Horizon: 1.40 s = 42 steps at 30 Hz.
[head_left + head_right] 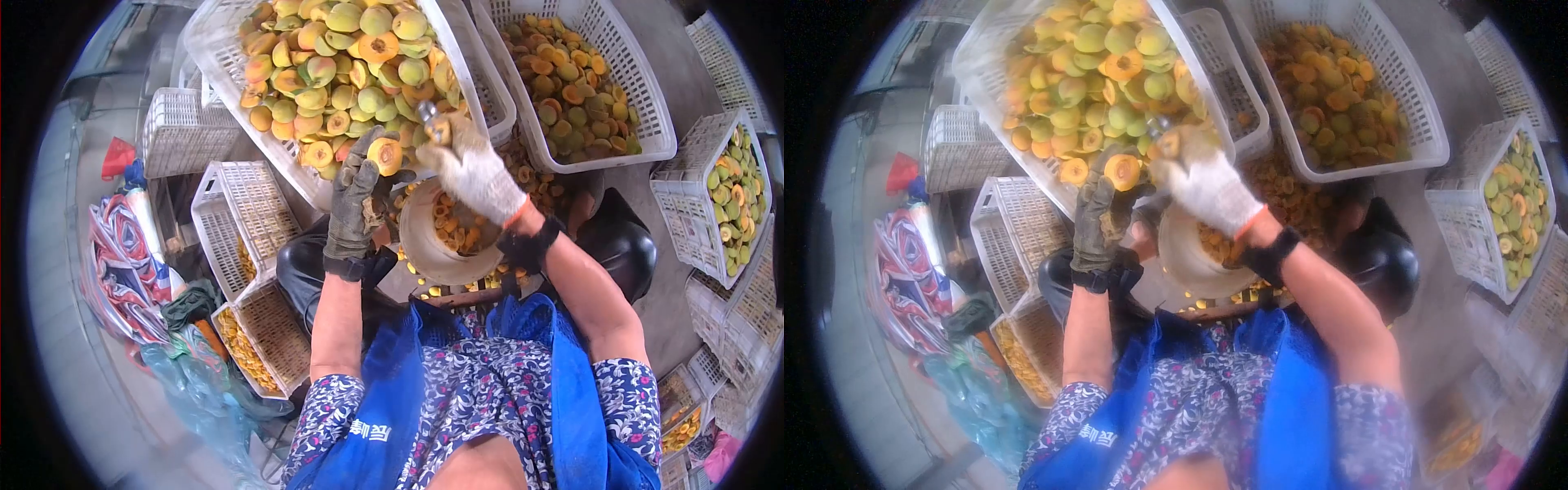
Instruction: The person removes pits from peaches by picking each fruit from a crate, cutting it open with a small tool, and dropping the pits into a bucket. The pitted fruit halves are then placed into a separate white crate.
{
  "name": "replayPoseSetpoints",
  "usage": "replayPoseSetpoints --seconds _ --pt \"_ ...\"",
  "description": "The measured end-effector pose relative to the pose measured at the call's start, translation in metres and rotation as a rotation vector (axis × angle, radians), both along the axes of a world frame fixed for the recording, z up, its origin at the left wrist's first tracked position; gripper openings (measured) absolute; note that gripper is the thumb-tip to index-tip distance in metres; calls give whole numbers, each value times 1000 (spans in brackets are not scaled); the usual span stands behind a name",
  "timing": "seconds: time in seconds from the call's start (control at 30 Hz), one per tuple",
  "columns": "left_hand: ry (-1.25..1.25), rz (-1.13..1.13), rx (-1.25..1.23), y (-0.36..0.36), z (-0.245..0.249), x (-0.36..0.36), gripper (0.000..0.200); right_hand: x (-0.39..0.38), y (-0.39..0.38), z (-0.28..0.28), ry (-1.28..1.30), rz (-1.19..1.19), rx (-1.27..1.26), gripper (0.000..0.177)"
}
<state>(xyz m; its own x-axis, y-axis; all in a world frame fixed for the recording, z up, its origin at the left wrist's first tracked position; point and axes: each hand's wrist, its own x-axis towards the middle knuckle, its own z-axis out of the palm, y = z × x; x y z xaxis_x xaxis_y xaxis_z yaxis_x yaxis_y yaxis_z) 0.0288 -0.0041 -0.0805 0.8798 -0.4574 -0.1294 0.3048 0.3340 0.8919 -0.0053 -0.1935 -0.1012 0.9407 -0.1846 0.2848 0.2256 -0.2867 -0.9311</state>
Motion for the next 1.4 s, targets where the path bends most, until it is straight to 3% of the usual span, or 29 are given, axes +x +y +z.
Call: replayPoseSetpoints --seconds 0.03,0.07,0.13,0.37,0.53,0.63,0.73,0.8,0.87,0.93,0.97,1.03,1.13,1.2,1.27,1.33,1.37,1.4 --pt "1 5 -2 -1 2 -1 54 -8 3 11 200 134 123 32" --pt "-16 35 22 -3 4 -2 57 -16 4 0 -62 224 -239 29" --pt "-29 61 45 -8 8 -5 60 -25 10 -14 -369 155 -703 24" --pt "-121 86 86 -22 -1 -12 58 -33 14 -15 -359 126 -728 25" --pt "-237 87 171 -30 -12 -16 56 -40 24 -21 -177 151 -478 21" --pt "-301 179 248 -41 -18 -21 54 -41 26 -18 -95 214 -512 19" --pt "-239 226 203 -53 -20 -27 52 -40 30 -19 -40 195 -470 17" --pt "-138 288 44 -56 -32 -28 48 -37 26 -26 -49 226 -506 16" --pt "-143 287 87 -59 -25 -32 48 -33 22 -30 -61 259 -543 15" --pt "-149 283 129 -60 -23 -34 47 -31 19 -27 -14 283 -259 17" --pt "-110 270 82 -60 -26 -33 47 -31 17 -22 -13 278 -260 17" --pt "-71 252 33 -56 -32 -30 48 -31 12 -10 294 290 77 22" --pt "-1 218 -5 -47 -36 -20 50 -31 6 -23 320 321 -30 27" --pt "215 156 -101 -42 -30 -16 49 -39 12 -31 291 310 -39 27" --pt "210 211 -30 -47 -22 -19 46 -42 17 -39 262 296 -47 27" --pt "126 252 120 -49 -26 -17 46 -43 18 -47 162 332 -218 27" --pt "94 268 169 -52 -24 -18 45 -41 15 -35 164 331 -217 27" --pt "98 265 170 -52 -26 -18 45 -39 10 -21 392 406 -16 28"
